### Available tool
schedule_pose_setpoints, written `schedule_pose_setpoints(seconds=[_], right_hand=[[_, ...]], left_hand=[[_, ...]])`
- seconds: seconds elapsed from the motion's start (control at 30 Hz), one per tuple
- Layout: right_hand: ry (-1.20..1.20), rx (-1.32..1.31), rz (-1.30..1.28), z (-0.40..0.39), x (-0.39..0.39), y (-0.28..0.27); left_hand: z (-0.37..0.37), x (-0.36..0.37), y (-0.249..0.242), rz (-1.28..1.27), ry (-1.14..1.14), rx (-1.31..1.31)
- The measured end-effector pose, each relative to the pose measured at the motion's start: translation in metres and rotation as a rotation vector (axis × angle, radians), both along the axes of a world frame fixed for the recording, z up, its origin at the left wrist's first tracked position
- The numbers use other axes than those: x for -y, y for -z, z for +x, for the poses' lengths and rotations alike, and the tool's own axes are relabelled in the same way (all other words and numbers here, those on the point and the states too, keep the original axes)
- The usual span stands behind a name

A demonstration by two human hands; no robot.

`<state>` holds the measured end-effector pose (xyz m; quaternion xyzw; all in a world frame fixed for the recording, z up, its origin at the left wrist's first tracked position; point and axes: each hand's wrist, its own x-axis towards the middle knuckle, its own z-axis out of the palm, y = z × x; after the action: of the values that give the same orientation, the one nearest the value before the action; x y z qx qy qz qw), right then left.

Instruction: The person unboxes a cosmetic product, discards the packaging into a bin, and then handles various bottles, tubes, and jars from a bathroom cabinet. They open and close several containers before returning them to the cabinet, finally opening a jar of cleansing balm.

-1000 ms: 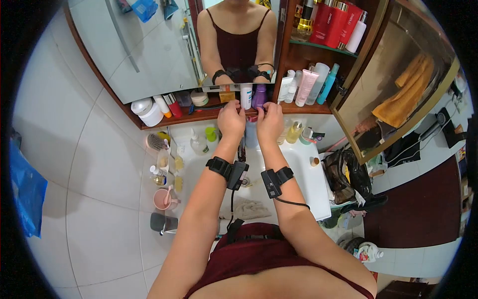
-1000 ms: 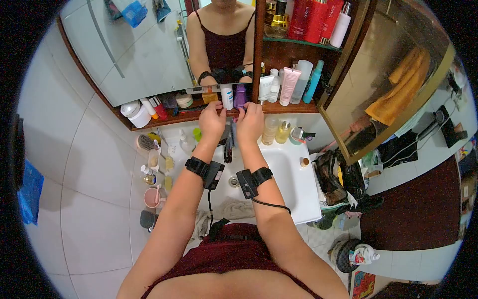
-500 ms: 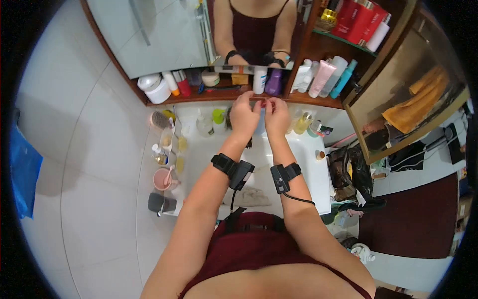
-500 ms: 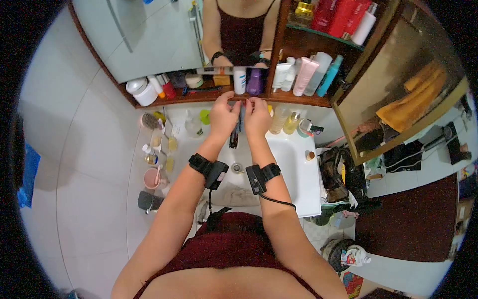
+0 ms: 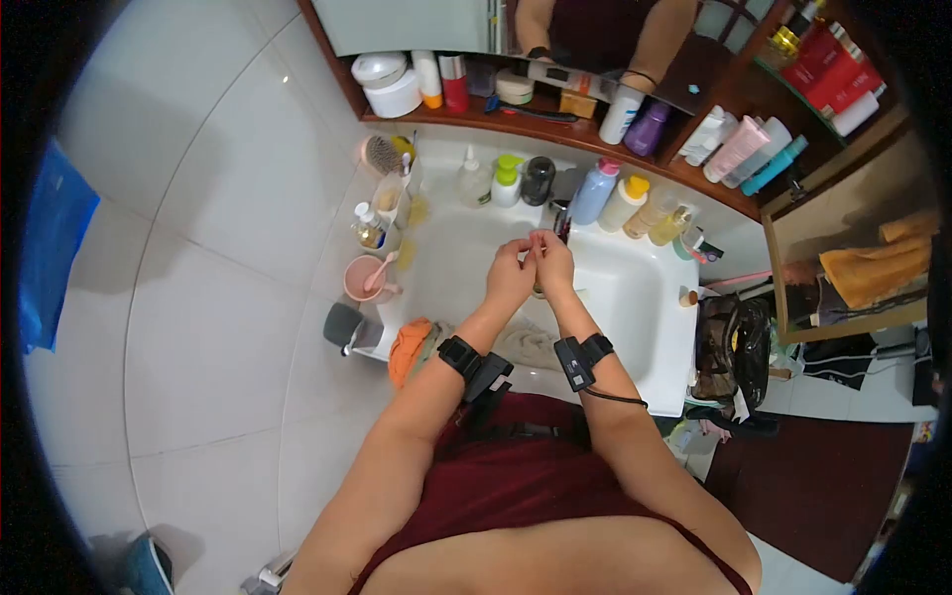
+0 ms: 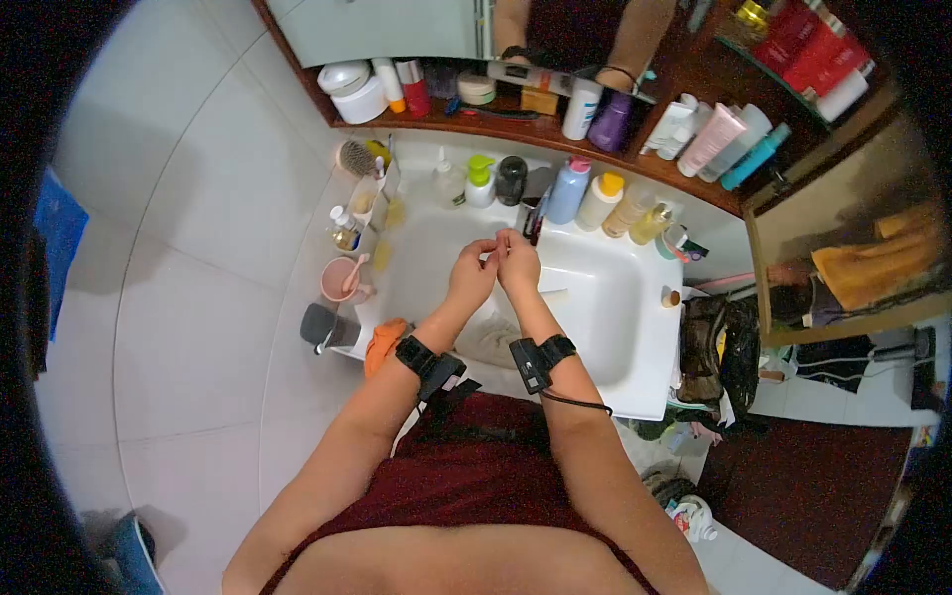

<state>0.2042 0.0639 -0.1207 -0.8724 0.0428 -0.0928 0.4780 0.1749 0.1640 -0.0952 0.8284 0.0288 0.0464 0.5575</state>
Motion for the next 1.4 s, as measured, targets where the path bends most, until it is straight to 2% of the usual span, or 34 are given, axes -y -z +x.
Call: schedule_pose_setpoints(seconds=[0.17, 0.3, 0.67, 0.9, 1.07, 1.27, 1.4], right_hand=[[-0.104, -0.126, -0.063, -0.012, -0.024, 0.032], [-0.154, -0.167, -0.092, -0.02, -0.032, 0.04], [-0.111, -0.212, -0.032, -0.038, -0.014, 0.056], [-0.074, -0.218, 0.1, -0.046, 0.017, 0.057], [-0.06, -0.224, 0.1, -0.05, 0.031, 0.063], [-0.052, -0.217, 0.144, -0.055, 0.039, 0.059], [-0.051, -0.22, 0.139, -0.056, 0.044, 0.055]], left_hand=[[-0.013, -0.025, 0.035, 0.027, -0.059, -0.065], [-0.024, -0.034, 0.04, 0.025, -0.075, -0.102], [-0.033, -0.021, 0.063, 0.018, 0.005, -0.124], [-0.034, 0.007, 0.059, -0.009, 0.081, -0.158], [-0.039, 0.018, 0.054, 0.004, 0.124, -0.172], [-0.042, 0.026, 0.057, 0.06, 0.126, -0.063], [-0.046, 0.032, 0.041, 0.016, 0.139, -0.16]])
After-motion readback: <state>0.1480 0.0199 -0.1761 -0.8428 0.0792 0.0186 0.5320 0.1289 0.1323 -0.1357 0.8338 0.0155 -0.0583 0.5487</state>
